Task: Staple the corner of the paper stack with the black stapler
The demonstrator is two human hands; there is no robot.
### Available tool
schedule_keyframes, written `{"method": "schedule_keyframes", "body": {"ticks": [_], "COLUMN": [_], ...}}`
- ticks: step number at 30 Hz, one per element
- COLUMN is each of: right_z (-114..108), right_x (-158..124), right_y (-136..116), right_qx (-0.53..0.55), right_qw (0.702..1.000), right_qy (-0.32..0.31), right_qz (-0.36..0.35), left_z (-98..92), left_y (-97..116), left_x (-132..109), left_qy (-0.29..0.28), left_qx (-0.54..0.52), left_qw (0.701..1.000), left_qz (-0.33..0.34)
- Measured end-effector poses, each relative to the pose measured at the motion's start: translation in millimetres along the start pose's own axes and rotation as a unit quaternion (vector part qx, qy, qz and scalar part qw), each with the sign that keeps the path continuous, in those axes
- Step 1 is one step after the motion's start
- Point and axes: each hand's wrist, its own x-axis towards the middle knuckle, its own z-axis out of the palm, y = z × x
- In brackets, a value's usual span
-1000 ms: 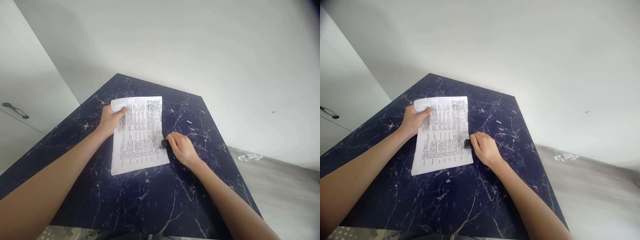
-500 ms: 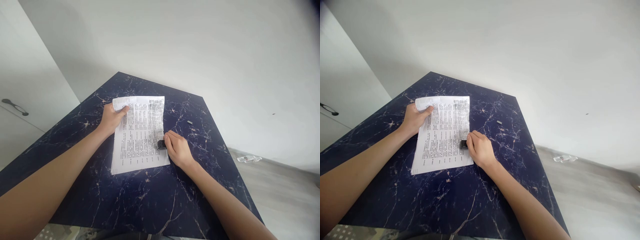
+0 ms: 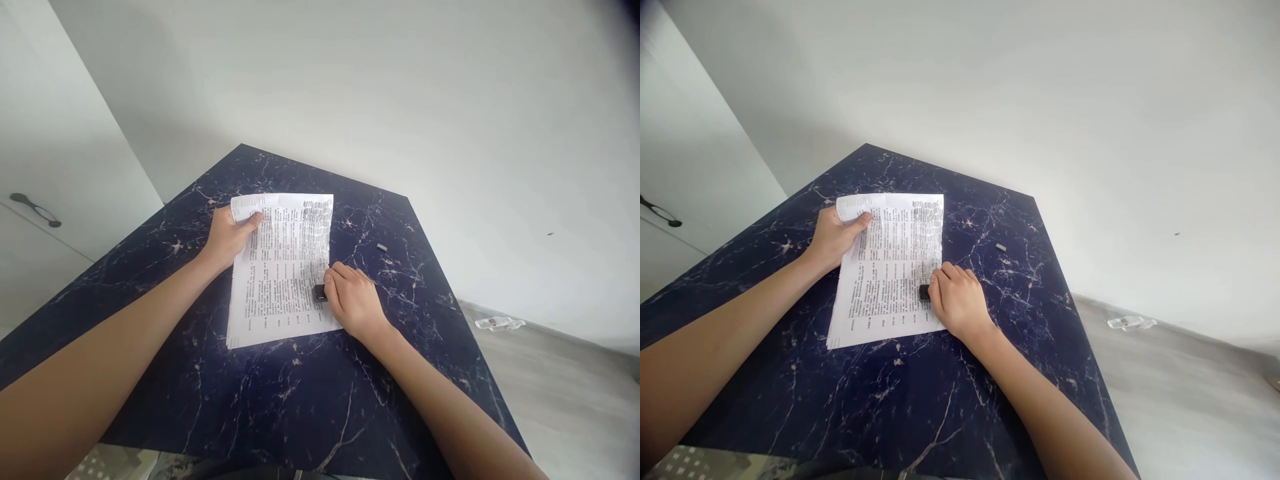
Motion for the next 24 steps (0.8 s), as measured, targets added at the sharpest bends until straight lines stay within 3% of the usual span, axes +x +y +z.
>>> {"method": "schedule_keyframes", "body": {"ticks": [6,12,16,21,24], "right_z": [3.1,9.7,-3.9,-32.7,-44.2], "right_x": [1.7,1.6,-1.2,-7.8,-9.4], "right_y": [-8.4,-16.4,1.7,33.5,55.8], "right_qx": [-0.081,-0.103,0.018,0.100,0.115], "right_qw": [0.996,0.995,0.999,0.982,0.979], "right_qy": [-0.025,-0.001,-0.034,-0.121,-0.161], "right_qz": [-0.005,0.011,-0.005,-0.108,-0.047], "left_z": [0.6,-1.2,-6.3,-10.2,-9.7], "left_y": [-2.6,-6.8,-10.4,-13.0,-11.9], "left_x": [0.6,3.1,6.3,9.2,9.7], "left_qy": [-0.004,-0.007,-0.018,-0.060,-0.076], "left_qx": [-0.009,0.012,0.087,0.152,0.173], "left_qw": [1.000,1.000,0.996,0.986,0.982], "left_qz": [0.009,0.009,0.001,-0.015,-0.005]}}
